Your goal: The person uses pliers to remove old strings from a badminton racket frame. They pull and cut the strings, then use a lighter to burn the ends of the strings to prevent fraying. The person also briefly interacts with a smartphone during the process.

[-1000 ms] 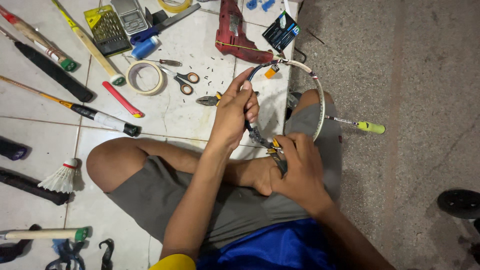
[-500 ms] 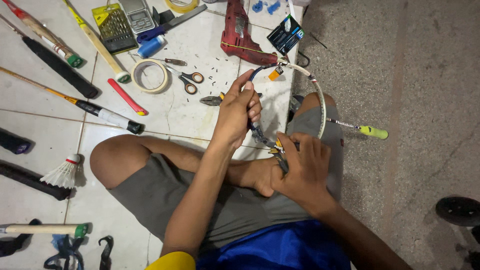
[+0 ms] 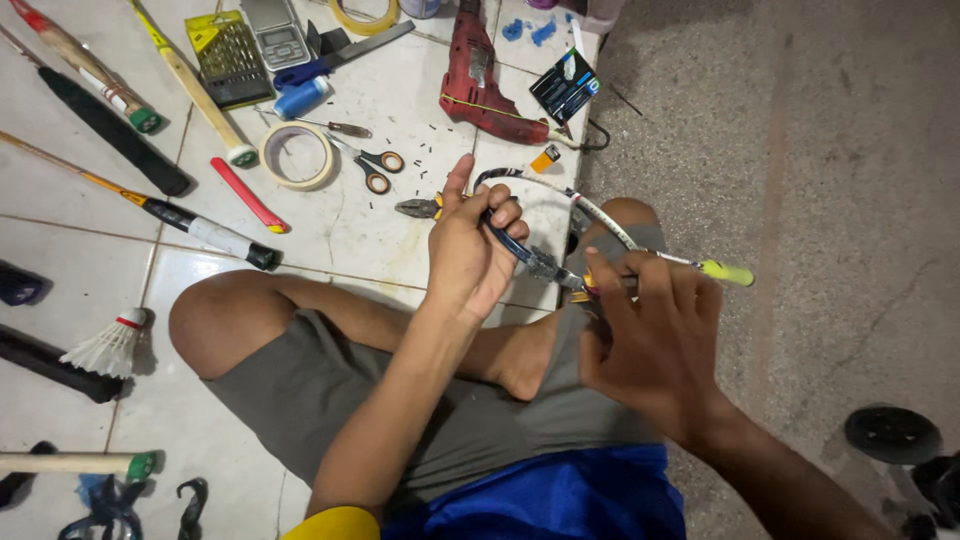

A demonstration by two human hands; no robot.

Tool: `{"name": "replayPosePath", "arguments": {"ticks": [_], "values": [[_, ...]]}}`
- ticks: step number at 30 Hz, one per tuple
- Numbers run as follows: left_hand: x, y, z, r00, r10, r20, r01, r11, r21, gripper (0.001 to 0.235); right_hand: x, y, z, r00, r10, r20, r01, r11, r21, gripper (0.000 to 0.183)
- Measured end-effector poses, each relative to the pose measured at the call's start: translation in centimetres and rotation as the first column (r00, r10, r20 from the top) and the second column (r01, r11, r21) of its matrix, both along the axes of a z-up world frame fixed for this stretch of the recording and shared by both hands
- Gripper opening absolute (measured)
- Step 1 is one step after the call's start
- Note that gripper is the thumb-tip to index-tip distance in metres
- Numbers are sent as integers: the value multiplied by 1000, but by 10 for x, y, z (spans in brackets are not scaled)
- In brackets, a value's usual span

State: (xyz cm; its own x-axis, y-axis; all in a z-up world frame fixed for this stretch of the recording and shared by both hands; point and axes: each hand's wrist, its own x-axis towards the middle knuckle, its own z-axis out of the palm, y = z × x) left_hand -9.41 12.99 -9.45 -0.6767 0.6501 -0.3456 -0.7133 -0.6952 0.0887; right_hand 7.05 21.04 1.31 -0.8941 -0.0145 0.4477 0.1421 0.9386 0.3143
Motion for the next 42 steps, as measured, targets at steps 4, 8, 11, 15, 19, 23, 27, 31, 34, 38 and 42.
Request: {"name": "replayPosePath", "arguments": {"ticks": [4,8,11,15,19,23,27,31,34,38,42], "values": [[10,0,6,998,45,51,-45,999,6,28,-3,4,7,999,27,-26,-24,995,101,59],[15,-3,17,995,74,65,-73,997,-13,26,-6,3,16,996,79,-39,-73,987,143,55],[19,-4,21,992,98,78,-97,995,-12,27,-6,7,16,993,111,-35,-104,980,168,50],[21,-5,21,987,133,96,-133,991,-7,28,-7,13,18,989,149,-9,-143,959,243,44],[21,-3,15,983,154,104,-154,988,-2,28,-9,11,25,986,160,50,-166,967,194,49],[21,-6,19,983,169,65,-170,985,18,27,-5,13,23,977,156,146,-170,981,91,47],[38,-8,45,996,86,35,-86,996,3,30,-21,5,35,891,-129,436,266,925,-271,33],[43,-3,42,995,90,42,-91,996,-1,29,-20,13,37,918,-156,365,322,830,-456,41],[35,-2,31,992,112,63,-112,994,1,27,-18,17,38,933,-208,295,252,960,-121,32],[30,2,20,988,123,97,-125,992,14,27,-5,20,36,971,-62,229,61,998,14,55],[26,2,14,984,132,116,-134,991,11,25,-5,17,40,989,54,140,-72,989,126,54]]}}
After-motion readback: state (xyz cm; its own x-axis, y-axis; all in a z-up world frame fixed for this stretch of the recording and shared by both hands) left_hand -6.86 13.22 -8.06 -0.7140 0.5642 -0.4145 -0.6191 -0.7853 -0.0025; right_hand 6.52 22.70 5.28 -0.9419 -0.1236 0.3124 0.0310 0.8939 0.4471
